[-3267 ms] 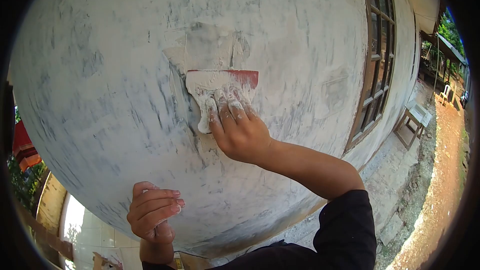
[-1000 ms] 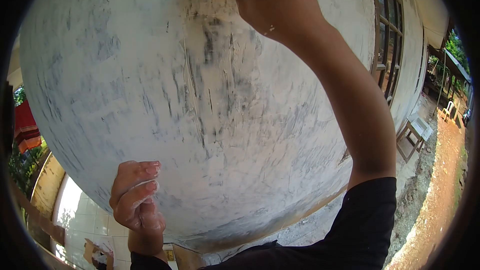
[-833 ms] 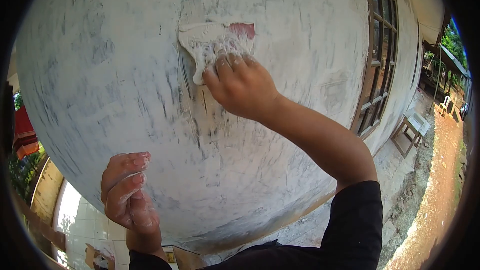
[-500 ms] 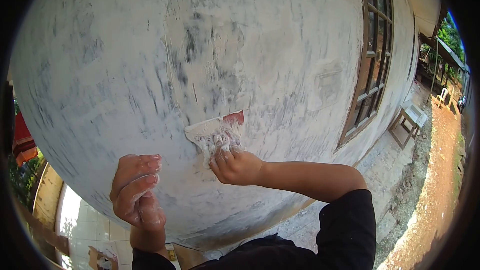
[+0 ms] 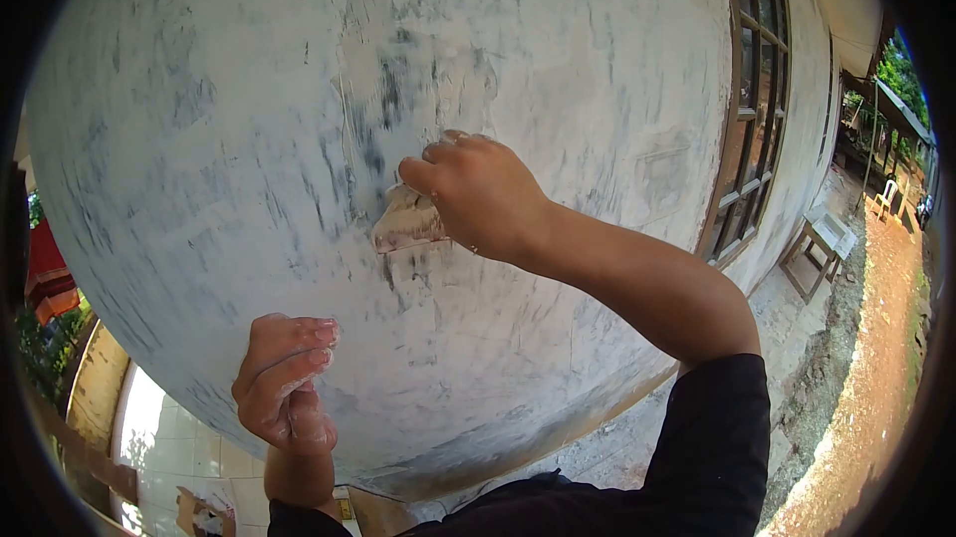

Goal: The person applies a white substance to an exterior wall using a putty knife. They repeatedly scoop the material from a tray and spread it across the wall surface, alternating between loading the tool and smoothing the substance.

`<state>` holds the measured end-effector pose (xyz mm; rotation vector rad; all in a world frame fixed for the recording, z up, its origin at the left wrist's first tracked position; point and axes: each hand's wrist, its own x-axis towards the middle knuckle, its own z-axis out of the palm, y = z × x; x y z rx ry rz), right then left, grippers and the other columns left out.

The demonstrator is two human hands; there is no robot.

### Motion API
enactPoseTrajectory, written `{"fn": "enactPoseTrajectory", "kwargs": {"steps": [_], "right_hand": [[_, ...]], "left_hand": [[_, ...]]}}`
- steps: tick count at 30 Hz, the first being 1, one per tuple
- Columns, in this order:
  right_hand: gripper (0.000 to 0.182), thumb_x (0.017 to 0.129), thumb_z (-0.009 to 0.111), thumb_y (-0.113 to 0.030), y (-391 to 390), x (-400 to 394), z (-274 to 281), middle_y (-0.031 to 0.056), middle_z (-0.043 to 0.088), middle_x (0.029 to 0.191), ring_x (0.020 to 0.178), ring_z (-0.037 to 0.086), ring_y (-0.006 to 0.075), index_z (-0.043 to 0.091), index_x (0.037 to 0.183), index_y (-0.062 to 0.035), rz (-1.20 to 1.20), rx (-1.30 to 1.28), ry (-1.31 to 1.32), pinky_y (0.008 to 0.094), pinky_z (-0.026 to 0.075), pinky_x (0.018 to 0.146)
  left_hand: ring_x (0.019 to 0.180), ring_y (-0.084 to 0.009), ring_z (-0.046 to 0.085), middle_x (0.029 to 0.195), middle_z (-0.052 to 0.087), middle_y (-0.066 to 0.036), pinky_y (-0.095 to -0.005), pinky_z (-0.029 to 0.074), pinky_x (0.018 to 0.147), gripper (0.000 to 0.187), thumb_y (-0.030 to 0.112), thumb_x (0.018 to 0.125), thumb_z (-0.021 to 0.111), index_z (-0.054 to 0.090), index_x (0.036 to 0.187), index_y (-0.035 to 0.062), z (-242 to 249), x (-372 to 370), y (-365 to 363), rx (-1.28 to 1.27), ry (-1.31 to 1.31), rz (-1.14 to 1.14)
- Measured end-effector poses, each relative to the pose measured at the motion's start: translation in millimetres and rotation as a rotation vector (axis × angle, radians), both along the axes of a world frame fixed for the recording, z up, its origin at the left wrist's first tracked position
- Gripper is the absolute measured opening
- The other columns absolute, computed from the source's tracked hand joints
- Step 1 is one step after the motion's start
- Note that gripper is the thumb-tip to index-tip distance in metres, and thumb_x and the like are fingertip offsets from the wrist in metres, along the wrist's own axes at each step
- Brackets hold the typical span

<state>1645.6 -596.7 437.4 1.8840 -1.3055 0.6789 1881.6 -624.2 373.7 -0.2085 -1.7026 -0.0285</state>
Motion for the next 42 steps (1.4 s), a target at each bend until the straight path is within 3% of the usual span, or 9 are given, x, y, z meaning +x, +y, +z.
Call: {"fn": "enactPoseTrajectory", "kwargs": {"steps": [11,15,17,21,23,26,29,35,42], "right_hand": [[0.019,0.065,0.060,0.005,-13.4,-2.0,42.3,0.0093,0.059,0.077,0.084,0.059,0.0269,0.058,0.082,-0.0034,-0.019,-0.198,0.081,0.0375,0.050,0.074],[0.029,0.060,0.065,0.007,-19.5,-16.2,95.0,0.0086,0.059,0.078,0.076,0.057,0.0274,0.059,0.087,-0.0026,0.005,-0.635,0.202,0.0343,0.048,0.067],[0.032,0.060,0.064,0.008,-2.2,-13.3,118.4,0.0085,0.063,0.084,0.078,0.059,0.0266,0.061,0.090,-0.0028,-0.045,-0.612,0.162,0.0346,0.049,0.068],[0.014,0.064,0.058,0.009,40.1,3.4,145.8,0.0171,0.060,0.072,0.070,0.059,0.0351,0.057,0.077,0.0039,-0.089,-0.075,-0.231,0.0397,0.047,0.067],[0.015,0.064,0.058,0.009,54.1,3.0,135.9,0.0175,0.060,0.071,0.070,0.059,0.0373,0.057,0.078,0.0041,0.081,-0.536,0.066,0.0412,0.048,0.069],[0.015,0.065,0.057,0.007,74.5,-11.7,142.5,0.0187,0.062,0.077,0.075,0.061,0.0361,0.057,0.079,0.0049,0.227,-0.401,0.235,0.0404,0.048,0.069],[0.017,0.064,0.063,-0.003,9.4,-25.3,106.0,0.0079,0.063,0.081,0.079,0.061,0.0264,0.062,0.081,-0.0072,0.155,-0.764,0.336,0.0340,0.051,0.065],[0.020,0.068,0.058,-0.014,-17.5,-10.5,5.0,0.0165,0.063,0.083,0.082,0.058,0.0265,0.063,0.083,-0.0013,0.024,-0.641,0.339,0.0400,0.051,0.070],[0.020,0.070,0.059,-0.017,-9.8,7.3,-99.3,0.0130,0.062,0.083,0.078,0.057,0.0222,0.064,0.084,-0.0032,-0.025,-0.454,0.265,0.0326,0.051,0.068]], "left_hand": [[0.069,-0.0229,0.065,0.079,0.066,-0.009,-0.0318,0.042,0.064,0.021,0.005,0.073,0.045,0.063,0.082,0.0037,-9.2,4.1,-11.8,0.022,0.022,0.065],[0.068,-0.0225,0.065,0.078,0.066,-0.009,-0.0316,0.042,0.064,0.021,0.005,0.072,0.044,0.064,0.082,0.0040,-7.4,-3.6,-6.9,0.028,0.044,0.087],[0.068,-0.0218,0.065,0.077,0.066,-0.009,-0.0309,0.042,0.064,0.022,0.004,0.071,0.044,0.064,0.081,0.0043,-4.8,-9.4,-3.2,0.021,0.038,0.109],[0.068,-0.0211,0.065,0.077,0.066,-0.009,-0.0304,0.041,0.063,0.023,0.002,0.068,0.044,0.064,0.081,0.0045,3.9,-17.0,3.2,0.009,-0.005,0.141],[0.068,-0.0207,0.065,0.078,0.067,-0.008,-0.0298,0.040,0.062,0.027,0.000,0.064,0.043,0.064,0.081,0.0048,9.3,-18.6,5.4,0.021,-0.012,0.158],[0.068,-0.0203,0.065,0.077,0.066,-0.008,-0.0292,0.039,0.061,0.025,0.000,0.067,0.044,0.064,0.081,0.0049,12.7,-25.1,8.8,0.038,0.004,0.185],[0.067,-0.0199,0.065,0.077,0.066,-0.007,-0.0286,0.038,0.061,0.022,0.002,0.071,0.045,0.064,0.081,0.0053,12.1,-29.5,12.2,0.029,0.003,0.202],[0.069,-0.0200,0.065,0.077,0.067,-0.006,-0.0291,0.038,0.061,0.021,0.005,0.076,0.044,0.064,0.083,0.0063,12.2,-31.1,8.3,0.007,-0.040,0.139],[0.069,-0.0204,0.065,0.079,0.067,-0.006,-0.0299,0.039,0.062,0.019,0.009,0.082,0.044,0.063,0.082,0.0067,13.9,-14.8,-12.7,-0.022,-0.094,0.020]]}}
